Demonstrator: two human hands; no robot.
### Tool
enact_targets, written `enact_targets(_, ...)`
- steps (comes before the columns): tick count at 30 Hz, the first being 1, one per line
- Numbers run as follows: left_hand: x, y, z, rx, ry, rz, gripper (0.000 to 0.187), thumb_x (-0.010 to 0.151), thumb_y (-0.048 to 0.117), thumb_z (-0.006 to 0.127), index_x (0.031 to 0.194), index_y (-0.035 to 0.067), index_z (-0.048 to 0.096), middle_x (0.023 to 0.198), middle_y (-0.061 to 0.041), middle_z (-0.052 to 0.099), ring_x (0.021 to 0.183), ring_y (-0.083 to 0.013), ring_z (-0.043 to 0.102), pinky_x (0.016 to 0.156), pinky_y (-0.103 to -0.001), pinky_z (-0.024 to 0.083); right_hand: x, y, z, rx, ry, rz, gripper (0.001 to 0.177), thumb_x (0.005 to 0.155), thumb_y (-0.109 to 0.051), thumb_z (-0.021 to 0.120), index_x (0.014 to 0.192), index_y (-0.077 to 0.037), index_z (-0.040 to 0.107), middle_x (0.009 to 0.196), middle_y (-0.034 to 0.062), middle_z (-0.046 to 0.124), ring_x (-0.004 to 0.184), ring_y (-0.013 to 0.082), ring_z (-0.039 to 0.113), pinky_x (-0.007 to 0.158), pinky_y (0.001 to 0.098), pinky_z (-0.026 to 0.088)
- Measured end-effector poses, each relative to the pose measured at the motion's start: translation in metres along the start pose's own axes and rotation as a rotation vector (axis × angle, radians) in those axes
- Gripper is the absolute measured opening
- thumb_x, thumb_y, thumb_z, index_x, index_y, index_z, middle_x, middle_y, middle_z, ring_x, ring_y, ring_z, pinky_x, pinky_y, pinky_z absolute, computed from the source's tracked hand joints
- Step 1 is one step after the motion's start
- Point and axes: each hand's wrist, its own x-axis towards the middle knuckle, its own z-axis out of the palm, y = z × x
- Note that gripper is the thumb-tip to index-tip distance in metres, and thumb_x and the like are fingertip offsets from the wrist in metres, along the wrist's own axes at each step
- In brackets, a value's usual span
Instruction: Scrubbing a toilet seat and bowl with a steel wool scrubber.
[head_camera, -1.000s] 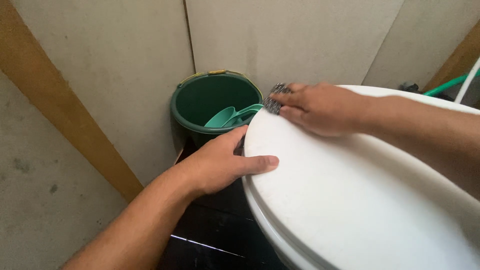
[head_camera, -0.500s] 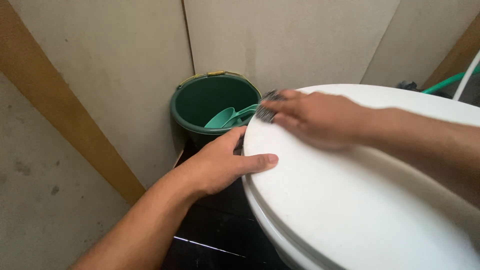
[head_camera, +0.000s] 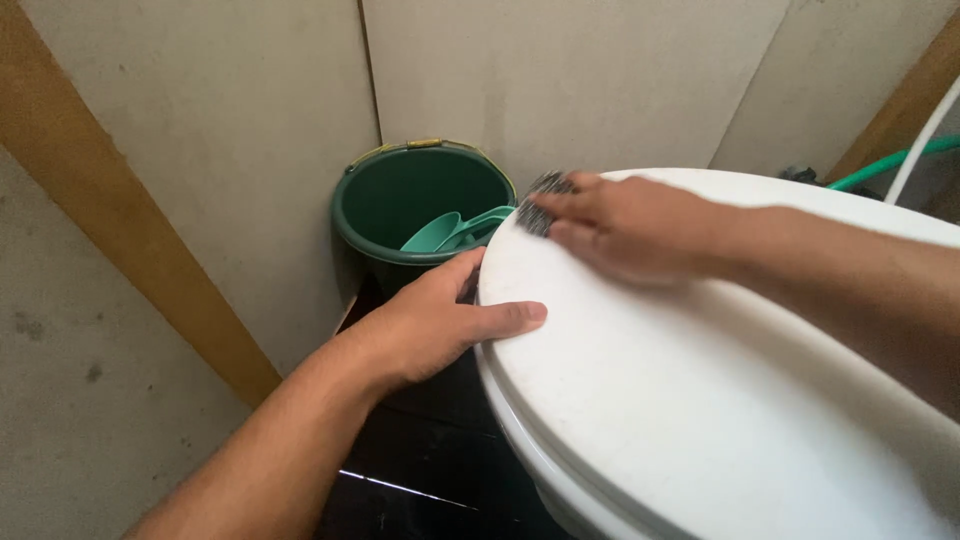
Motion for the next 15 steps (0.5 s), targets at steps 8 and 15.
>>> enact_targets(8, 0.0, -0.001, 0.001, 0.014, 0.025, -0.033, 0.114, 0.063, 0.054, 0.079, 0.157, 0.01, 0.032, 0.139, -0.023, 0.063, 0.128, -0.0323, 0.065, 0.109, -0.043, 0.049, -0.028, -0.031, -0.004, -0.067, 0.0, -0.027, 0.059, 0.1, -0.053, 0.04, 0.158, -0.041, 0.04, 0.168, 0.007, 0.028, 0.127, 0.0305, 0.063, 0.112, 0.046, 0.047)
enact_targets(15, -0.002, 0.002, 0.001, 0.027, 0.038, -0.116, 0.116, 0.064, 0.059, 0.081, 0.16, 0.016, 0.03, 0.142, -0.025, 0.058, 0.13, -0.0391, 0.061, 0.108, -0.055, 0.048, 0.001, 0.038, 0.012, -0.063, 0.167, 0.076, 0.054, 0.102, -0.043, 0.047, 0.153, -0.026, 0.046, 0.159, 0.0149, 0.04, 0.135, 0.0334, 0.052, 0.114, 0.0488, 0.041)
